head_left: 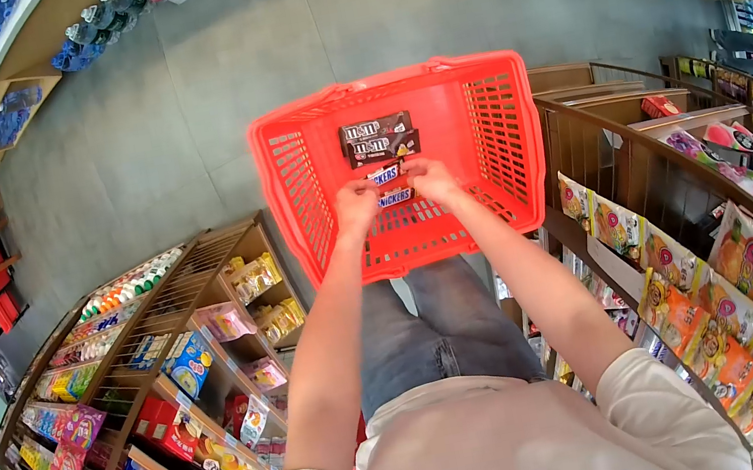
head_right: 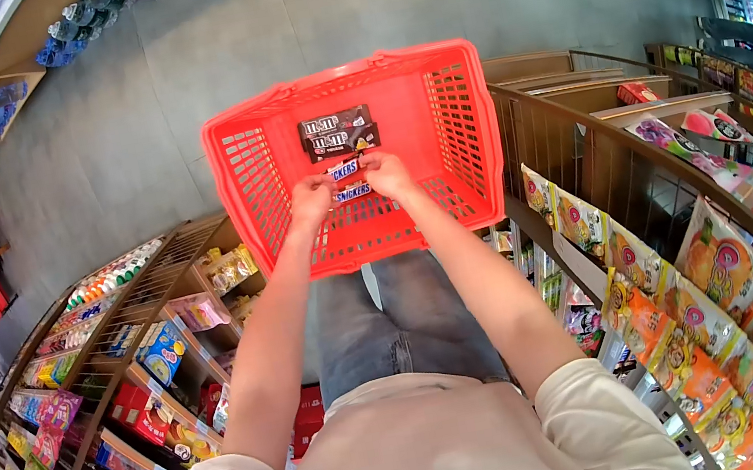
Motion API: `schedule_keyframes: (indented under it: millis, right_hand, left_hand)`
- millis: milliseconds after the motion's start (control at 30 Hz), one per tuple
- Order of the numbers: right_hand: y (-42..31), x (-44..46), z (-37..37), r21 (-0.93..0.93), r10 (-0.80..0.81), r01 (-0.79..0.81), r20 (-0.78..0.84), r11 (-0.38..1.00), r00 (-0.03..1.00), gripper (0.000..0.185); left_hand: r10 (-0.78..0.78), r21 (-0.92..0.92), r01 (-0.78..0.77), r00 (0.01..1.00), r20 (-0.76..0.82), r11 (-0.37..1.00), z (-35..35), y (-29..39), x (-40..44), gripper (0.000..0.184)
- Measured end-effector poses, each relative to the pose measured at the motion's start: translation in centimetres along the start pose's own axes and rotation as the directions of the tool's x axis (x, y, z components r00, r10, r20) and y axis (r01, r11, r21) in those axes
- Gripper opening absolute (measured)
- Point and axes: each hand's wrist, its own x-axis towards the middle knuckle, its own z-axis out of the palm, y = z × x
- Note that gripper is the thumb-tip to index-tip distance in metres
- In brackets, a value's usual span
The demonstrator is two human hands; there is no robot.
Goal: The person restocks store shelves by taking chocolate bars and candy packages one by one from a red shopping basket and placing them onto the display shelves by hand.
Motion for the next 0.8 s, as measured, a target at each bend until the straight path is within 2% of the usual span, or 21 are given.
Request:
schedule_keyframes:
  millis: [67,100,133,200,233,267,333,400,467,533,600,733,800]
  right_hand:
    - [0.4,-0.2,1.2,-0.103,-0.020,0.003,-0.163,0.995,0.986,0.039]
    - [-0.9,-1.2,1.3,-0.104,0.059,-0.082,-0.203,0.991,0.977,0.041]
    - [-1.8,-1.5,1.4,-0.103,0.048,-0.070,-0.207,0.992,0.977,0.041]
    - [-2.1,-2.3,1.5,-0.176,-0.085,0.039,-0.261,0.984,0.962,0.045]
    - [-1.5,-2.7,1.6,-0.220,-0.141,0.080,-0.278,0.972,0.950,0.047]
    - [-1.0,-2.6,1.7,-0.229,-0.131,0.069,-0.272,0.971,0.953,0.047]
    - [-0.2,-1.2,1.4,-0.255,-0.184,0.126,-0.217,0.959,0.959,0.049]
    - [1.0,0.1,1.2,-0.224,-0.191,0.149,-0.180,0.963,0.965,0.051]
    - [2.2,1.5,1.4,-0.148,-0.151,0.131,-0.134,0.980,0.979,0.051]
    - [3.3,2.3,1.7,-0.162,-0.162,0.137,-0.153,0.977,0.975,0.049]
    - [3.7,2.8,1.5,-0.143,-0.124,0.115,-0.055,0.983,0.991,0.043]
    - [1.4,0.1,1.4,-0.106,-0.058,0.048,-0.085,0.993,0.995,0.035]
    - [2.9,0.9,1.5,-0.051,-0.073,0.063,-0.238,0.997,0.968,0.031]
  left_hand:
    - [0.028,0.105,-0.016,0.993,-0.119,0.994,0.3,0.2,-0.2,0.022]
    - [0.154,0.272,-0.091,0.963,-0.221,0.958,0.2,1.1,-1.3,0.020]
    - [0.167,0.273,-0.103,0.961,-0.222,0.956,-0.3,2.0,-1.7,0.020]
    - [0.284,0.356,-0.199,0.937,-0.204,0.913,-0.7,2.1,-2.4,0.021]
    - [0.305,0.337,-0.234,0.936,-0.176,0.912,-1.0,1.8,-2.3,0.021]
    - [0.290,0.328,-0.221,0.940,-0.178,0.918,-1.1,1.4,-2.4,0.021]
    - [0.153,0.349,-0.094,0.977,-0.147,0.933,-1.5,2.0,-2.8,0.023]
    - [0.121,0.355,-0.077,0.987,-0.104,0.932,-1.4,-0.7,0.0,0.025]
    - [0.155,0.213,-0.135,0.985,-0.081,0.968,-1.4,-1.3,0.3,0.028]
    - [0.126,0.207,-0.110,0.990,-0.064,0.972,-1.4,-1.3,0.2,0.029]
    - [0.025,0.102,-0.023,1.000,-0.014,0.995,-1.3,-0.8,-0.1,0.030]
    - [0.047,-0.011,-0.047,0.998,0.047,0.999,-1.4,-2.2,1.2,0.031]
    - [0.045,0.038,-0.043,0.998,-0.054,0.998,-1.4,-2.1,0.9,0.031]
